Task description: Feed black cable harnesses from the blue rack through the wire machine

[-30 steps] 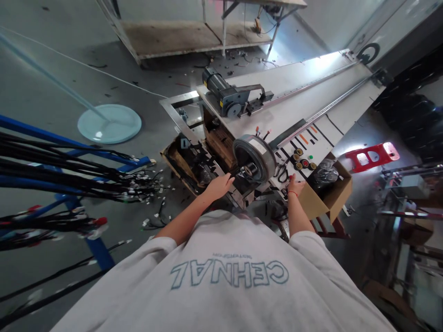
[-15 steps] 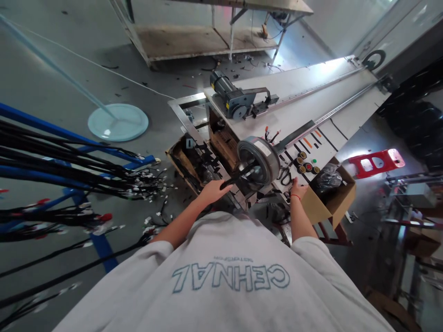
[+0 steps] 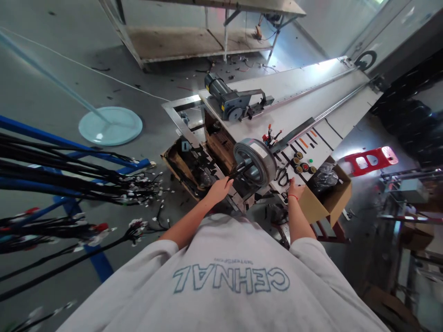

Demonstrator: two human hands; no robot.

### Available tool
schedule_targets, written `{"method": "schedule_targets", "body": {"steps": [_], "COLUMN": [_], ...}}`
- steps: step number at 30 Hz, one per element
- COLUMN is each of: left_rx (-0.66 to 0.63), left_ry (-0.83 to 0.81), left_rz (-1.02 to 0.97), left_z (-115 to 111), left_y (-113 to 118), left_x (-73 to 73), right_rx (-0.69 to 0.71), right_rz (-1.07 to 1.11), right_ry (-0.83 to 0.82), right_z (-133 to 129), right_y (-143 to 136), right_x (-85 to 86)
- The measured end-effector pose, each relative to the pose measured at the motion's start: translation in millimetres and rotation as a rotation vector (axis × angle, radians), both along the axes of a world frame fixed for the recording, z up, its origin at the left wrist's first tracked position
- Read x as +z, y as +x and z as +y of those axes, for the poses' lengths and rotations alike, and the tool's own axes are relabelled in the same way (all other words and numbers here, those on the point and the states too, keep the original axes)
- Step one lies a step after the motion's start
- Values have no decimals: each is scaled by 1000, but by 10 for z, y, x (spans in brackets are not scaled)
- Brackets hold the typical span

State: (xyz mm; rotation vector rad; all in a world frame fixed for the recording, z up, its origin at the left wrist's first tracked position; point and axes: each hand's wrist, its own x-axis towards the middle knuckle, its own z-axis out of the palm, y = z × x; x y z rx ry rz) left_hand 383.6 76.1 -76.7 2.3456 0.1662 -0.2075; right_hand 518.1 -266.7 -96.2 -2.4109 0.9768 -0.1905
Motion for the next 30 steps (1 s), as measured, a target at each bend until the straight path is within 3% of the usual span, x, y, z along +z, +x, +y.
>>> {"method": "schedule_targets", "body": {"steps": [8, 11, 15, 19, 21, 25, 30], "left_rx": [-37, -17, -22, 45, 112, 249, 269], "left_ry": [-52, -70, -35, -86, -141, -222, -225], "left_rz": [-40, -43, 25, 129, 162, 108, 11], "left_z": [-45, -63, 143, 495, 608, 621, 477], "left_y": [-28, -38, -181, -599, -824, -1048, -918], "left_x": [92, 55, -197, -511, -564, -401, -107], "right_rx": [-91, -82, -76, -61, -63, -68, -68], "right_rz": [73, 72, 83, 77, 64, 38, 18], "right_ry": [14, -9, -4, 11, 23, 53, 57], "right_z": [52, 48, 33, 23, 20, 16, 21], "right_y": [-15, -16, -17, -25, -27, -33, -32], "right_x": [23, 4, -1, -3, -8, -22, -25]}}
